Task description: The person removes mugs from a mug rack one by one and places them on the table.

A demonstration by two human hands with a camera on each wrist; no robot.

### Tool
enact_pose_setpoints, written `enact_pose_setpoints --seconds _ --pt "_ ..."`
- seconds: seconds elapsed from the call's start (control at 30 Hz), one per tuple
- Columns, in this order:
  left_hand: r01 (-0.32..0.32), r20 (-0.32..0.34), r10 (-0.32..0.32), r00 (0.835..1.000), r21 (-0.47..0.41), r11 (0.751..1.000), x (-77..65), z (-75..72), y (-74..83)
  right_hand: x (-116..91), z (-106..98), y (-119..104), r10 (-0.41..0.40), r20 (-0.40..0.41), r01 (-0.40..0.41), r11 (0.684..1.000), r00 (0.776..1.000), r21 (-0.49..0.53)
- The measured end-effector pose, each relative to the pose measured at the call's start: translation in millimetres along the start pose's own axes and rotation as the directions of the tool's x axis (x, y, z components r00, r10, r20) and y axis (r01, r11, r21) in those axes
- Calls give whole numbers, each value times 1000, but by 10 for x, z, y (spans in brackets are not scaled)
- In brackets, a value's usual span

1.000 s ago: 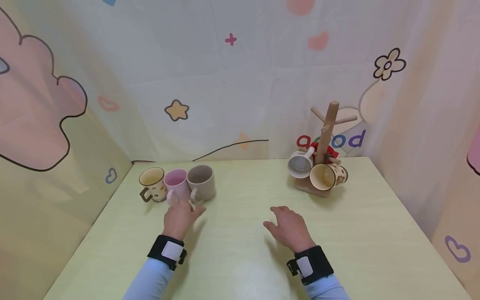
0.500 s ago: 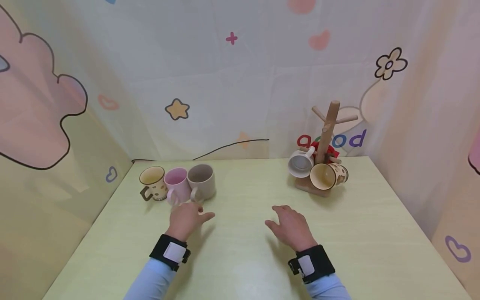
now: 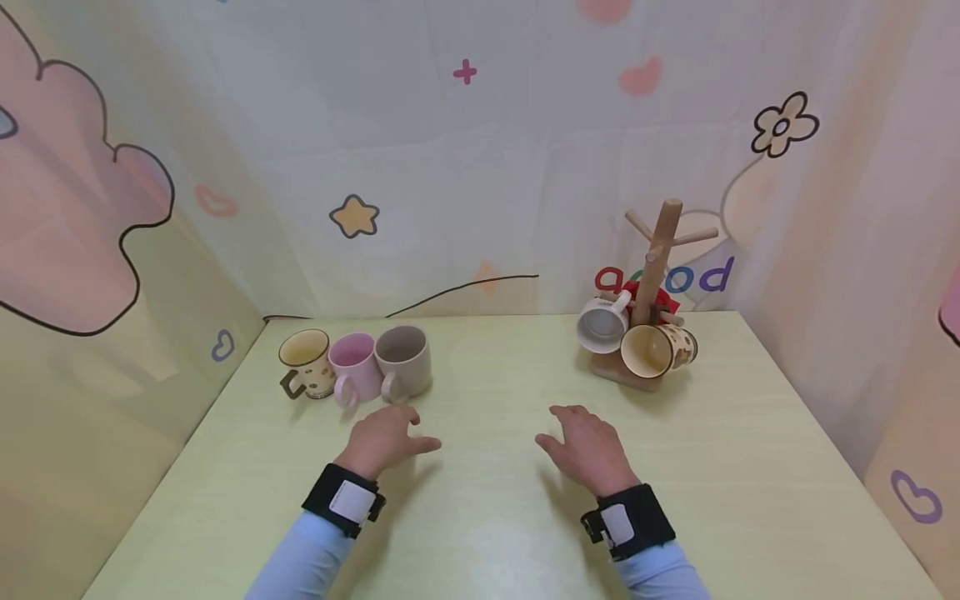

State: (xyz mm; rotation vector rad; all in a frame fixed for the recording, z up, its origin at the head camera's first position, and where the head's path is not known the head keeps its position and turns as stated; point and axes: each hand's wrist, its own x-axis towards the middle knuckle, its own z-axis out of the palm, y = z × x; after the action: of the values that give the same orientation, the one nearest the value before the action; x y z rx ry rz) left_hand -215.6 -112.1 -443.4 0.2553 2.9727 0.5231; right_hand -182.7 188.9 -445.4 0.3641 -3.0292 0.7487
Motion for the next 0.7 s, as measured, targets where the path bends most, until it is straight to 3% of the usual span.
enact_pose_setpoints --seconds 0.17,0.33,0.7 --pt "-31 38 30 999 12 999 -26 -8 23 13 -43 48 22 10 -22 1000 1000 -1" --pt "-52 34 51 998 27 998 -38 5 27 28 -101 130 39 7 -39 999 999 2" --pt "-52 48 50 998 38 998 -27 9 25 12 -305 434 69 -38 -70 997 997 -32"
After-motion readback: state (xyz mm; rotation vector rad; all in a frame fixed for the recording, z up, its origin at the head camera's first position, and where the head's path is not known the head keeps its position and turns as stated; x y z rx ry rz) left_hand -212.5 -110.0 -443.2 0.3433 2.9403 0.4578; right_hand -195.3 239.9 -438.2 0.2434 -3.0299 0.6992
